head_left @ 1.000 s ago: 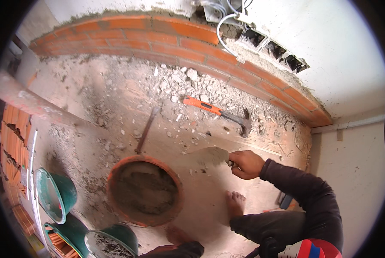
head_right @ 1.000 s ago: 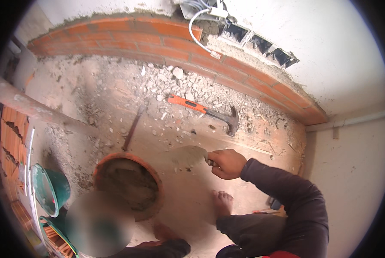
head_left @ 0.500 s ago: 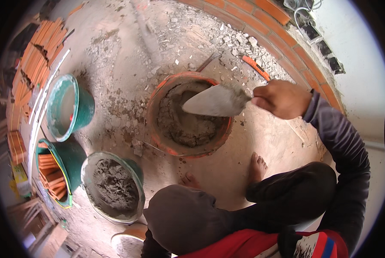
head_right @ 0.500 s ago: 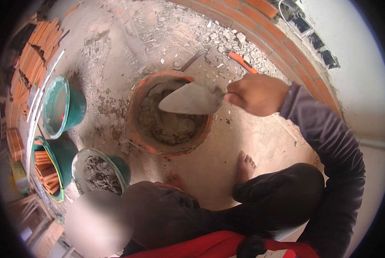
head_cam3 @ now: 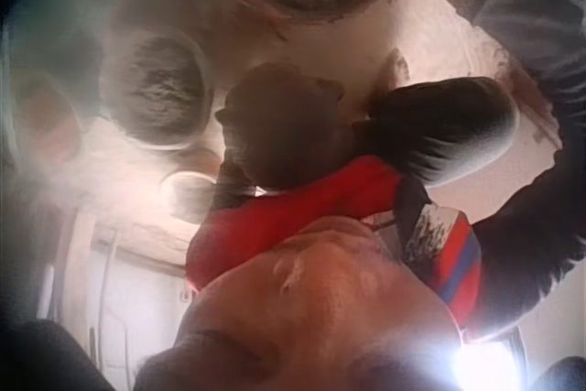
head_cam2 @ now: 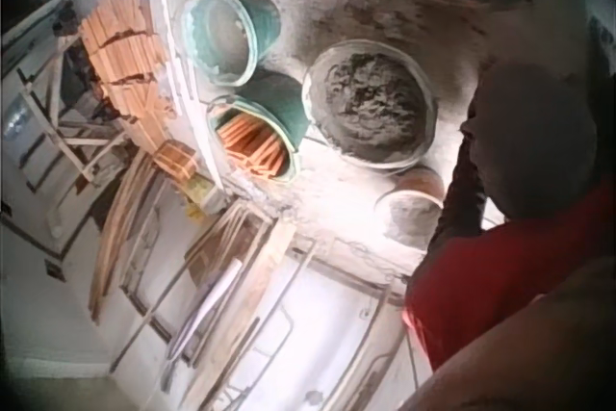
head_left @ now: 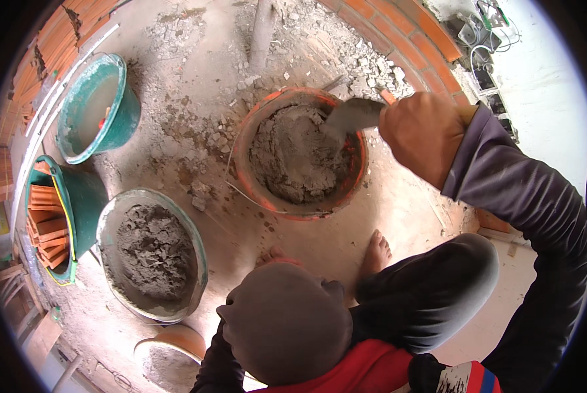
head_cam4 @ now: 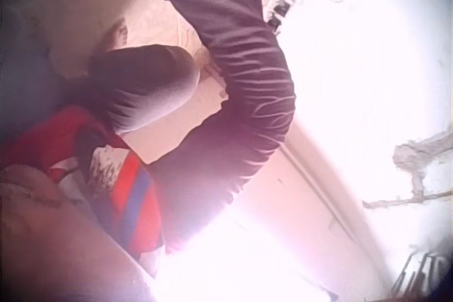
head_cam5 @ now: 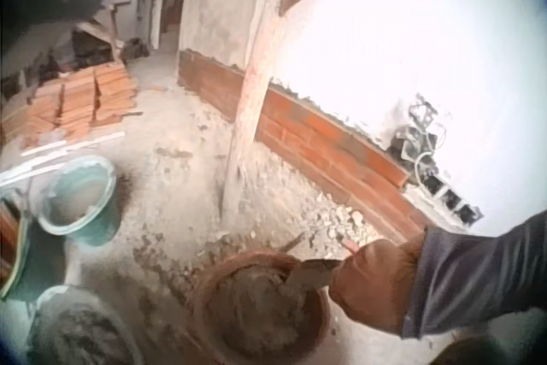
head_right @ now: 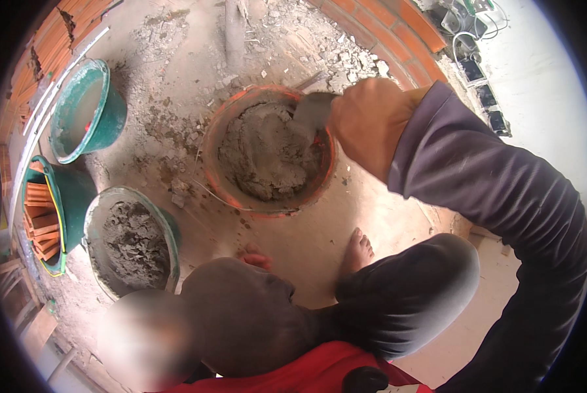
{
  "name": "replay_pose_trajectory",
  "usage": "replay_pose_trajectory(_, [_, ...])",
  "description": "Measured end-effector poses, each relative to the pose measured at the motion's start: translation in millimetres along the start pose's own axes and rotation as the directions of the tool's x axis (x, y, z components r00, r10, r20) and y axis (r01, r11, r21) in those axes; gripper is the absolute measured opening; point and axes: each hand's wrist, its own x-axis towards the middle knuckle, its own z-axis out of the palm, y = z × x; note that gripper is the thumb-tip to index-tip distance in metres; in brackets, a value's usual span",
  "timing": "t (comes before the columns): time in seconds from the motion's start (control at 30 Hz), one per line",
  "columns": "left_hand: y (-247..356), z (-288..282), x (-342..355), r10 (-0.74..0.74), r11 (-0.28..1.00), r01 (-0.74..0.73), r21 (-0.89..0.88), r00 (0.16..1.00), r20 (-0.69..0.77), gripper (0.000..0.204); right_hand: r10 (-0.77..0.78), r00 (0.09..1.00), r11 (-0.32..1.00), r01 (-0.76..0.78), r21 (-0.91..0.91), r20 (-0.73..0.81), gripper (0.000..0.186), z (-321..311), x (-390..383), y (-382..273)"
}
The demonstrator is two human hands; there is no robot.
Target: The person dips a brush into a bucket of water and then uses a trowel to apply mortar onto a brick. They place the brick onto a wall and tap it into position using a hammer.
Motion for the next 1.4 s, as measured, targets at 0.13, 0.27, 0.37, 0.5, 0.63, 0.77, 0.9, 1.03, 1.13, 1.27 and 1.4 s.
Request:
replay_pose_trajectory(0.13, [-6, -13, -7, 0.008, 1.0, -0.007, 0.007, 0.999, -0.044, 0.047, 0.041, 0.992, 0.993, -0.054, 0.107, 0.12, 0.016, -9, 4, -5])
replay_pose_trajectory(0.27, [-9, -15, -9, 0.019, 1.0, -0.019, -0.005, 0.998, -0.052, 0.045, 0.032, 0.999, 0.998, -0.033, 0.05, 0.028, 0.021, -15, -7, 10])
replay_pose_trajectory(0.37, [-11, 3, -3, 0.043, 0.998, -0.043, -0.046, 0.999, -0.002, 0.044, 0.072, 0.94, 0.977, -0.134, 0.168, 0.335, 0.025, -12, -43, 12])
replay_pose_trajectory(0.5, [-12, -10, -5, 0.036, 0.999, -0.037, -0.016, 0.998, -0.048, 0.042, -0.02, 0.892, 0.808, -0.252, 0.533, 0.452, 0.032, -20, -35, -11])
replay_pose_trajectory(0.63, [-14, -11, -5, 0.029, 1.0, -0.029, -0.007, 0.998, -0.05, 0.041, 0.097, 0.929, 0.642, -0.334, 0.69, 0.358, 0.032, 1, -12, 2])
replay_pose_trajectory(0.77, [-16, 0, -3, 0.04, 0.999, -0.04, -0.027, 0.999, -0.013, 0.039, -0.218, 0.735, 0.702, -0.339, 0.626, 0.642, 0.045, 63, 4, -12])
replay_pose_trajectory(0.9, [-18, -2, -2, 0.038, 0.999, -0.039, -0.026, 0.999, -0.024, 0.037, -0.198, 0.814, 0.893, -0.081, 0.442, 0.547, 0.043, 10, 20, 14])
replay_pose_trajectory(1.03, [-18, -9, -3, 0.043, 0.999, -0.044, -0.02, 0.998, -0.052, 0.036, -0.023, 0.901, 0.966, -0.091, 0.242, 0.434, 0.041, -12, 26, 26])
replay_pose_trajectory(1.13, [-20, -6, -2, 0.05, 0.998, -0.052, -0.035, 0.997, -0.05, 0.034, -0.062, 0.924, 0.93, -0.084, 0.357, 0.377, 0.04, 14, 26, 7])
replay_pose_trajectory(1.27, [-21, -2, 0, 0.055, 0.998, -0.056, -0.038, 0.998, -0.036, 0.033, -0.127, 0.913, 0.814, -0.128, 0.567, 0.388, 0.037, 45, 31, -28])
replay_pose_trajectory(1.4, [-22, -6, -3, 0.051, 0.998, -0.052, -0.036, 0.998, -0.036, 0.031, -0.141, 0.917, 0.644, -0.201, 0.738, 0.373, 0.035, 71, 40, -51])
